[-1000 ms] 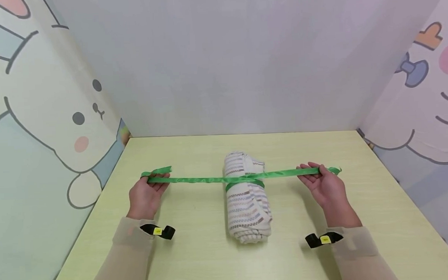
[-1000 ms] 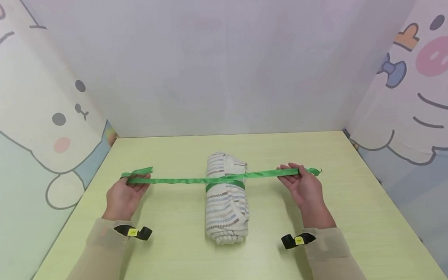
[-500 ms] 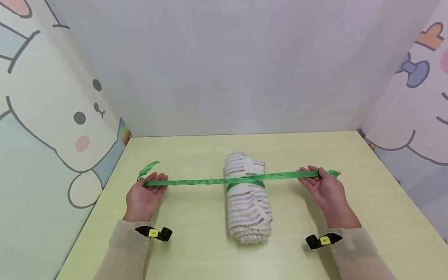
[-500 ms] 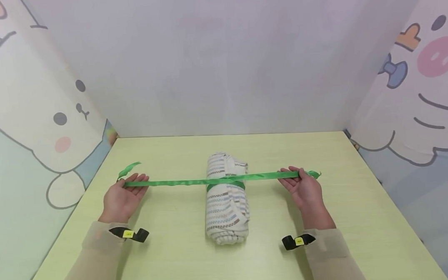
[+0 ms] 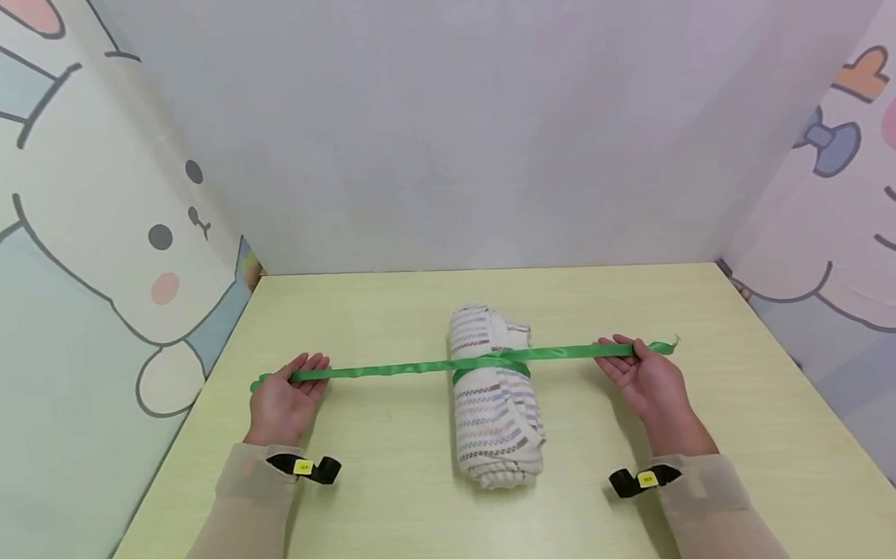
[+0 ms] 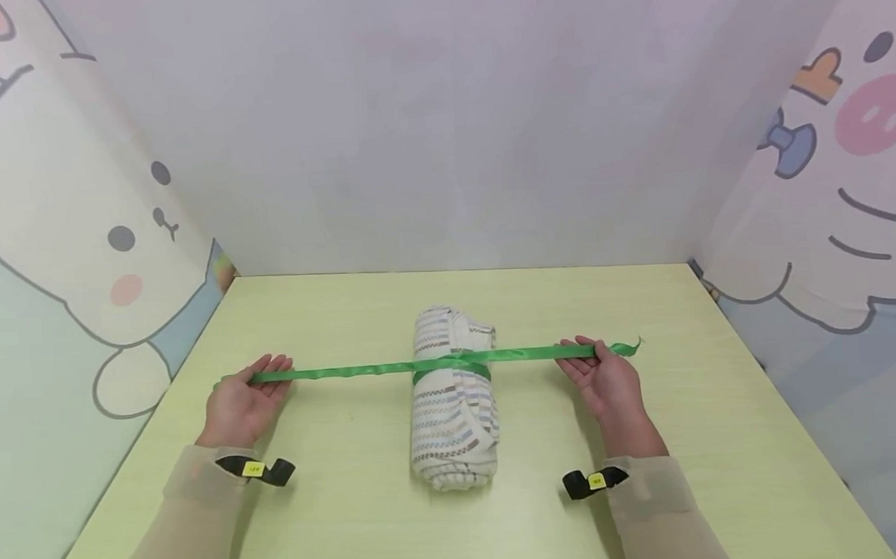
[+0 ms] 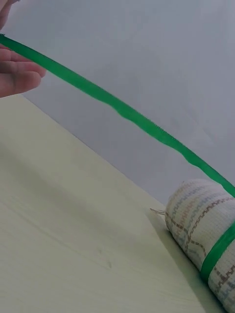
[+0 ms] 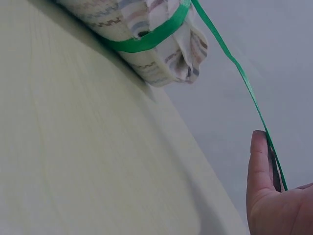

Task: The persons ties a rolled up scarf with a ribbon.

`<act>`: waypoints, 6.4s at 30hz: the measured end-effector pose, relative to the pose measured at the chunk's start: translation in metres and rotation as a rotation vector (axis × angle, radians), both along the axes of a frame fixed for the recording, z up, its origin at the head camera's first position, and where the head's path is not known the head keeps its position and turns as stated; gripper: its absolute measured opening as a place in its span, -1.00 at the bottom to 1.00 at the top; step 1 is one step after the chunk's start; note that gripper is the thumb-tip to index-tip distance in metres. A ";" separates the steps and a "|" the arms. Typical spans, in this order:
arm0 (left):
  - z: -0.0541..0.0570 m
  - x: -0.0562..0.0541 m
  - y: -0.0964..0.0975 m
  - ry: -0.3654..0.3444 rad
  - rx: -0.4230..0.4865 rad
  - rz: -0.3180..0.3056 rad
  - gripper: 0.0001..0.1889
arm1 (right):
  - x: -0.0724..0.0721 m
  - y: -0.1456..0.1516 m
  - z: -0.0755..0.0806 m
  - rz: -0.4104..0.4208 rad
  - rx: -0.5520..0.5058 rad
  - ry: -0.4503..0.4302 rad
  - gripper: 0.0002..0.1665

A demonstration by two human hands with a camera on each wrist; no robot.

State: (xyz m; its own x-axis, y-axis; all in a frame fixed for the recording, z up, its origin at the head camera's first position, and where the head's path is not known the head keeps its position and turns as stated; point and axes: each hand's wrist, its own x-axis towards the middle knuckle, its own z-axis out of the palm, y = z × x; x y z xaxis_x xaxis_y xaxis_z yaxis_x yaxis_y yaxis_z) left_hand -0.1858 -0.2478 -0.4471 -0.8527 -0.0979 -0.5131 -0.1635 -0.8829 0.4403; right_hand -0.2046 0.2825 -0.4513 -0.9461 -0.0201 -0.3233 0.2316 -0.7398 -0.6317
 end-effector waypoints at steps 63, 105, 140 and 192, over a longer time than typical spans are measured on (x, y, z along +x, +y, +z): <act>-0.005 -0.006 0.017 -0.040 -1.230 0.063 -0.46 | -0.012 -0.011 0.007 -0.001 1.306 0.141 -0.40; -0.006 -0.029 0.140 0.550 -1.520 -1.011 -0.60 | -0.029 -0.084 0.002 0.644 1.370 0.506 -0.58; 0.027 -0.025 0.134 0.604 -1.534 -0.953 -0.61 | -0.036 -0.078 0.026 0.735 1.039 0.469 -0.27; 0.002 -0.022 0.102 0.367 -1.682 -0.975 -0.64 | -0.024 -0.062 0.002 0.623 1.289 0.439 -0.59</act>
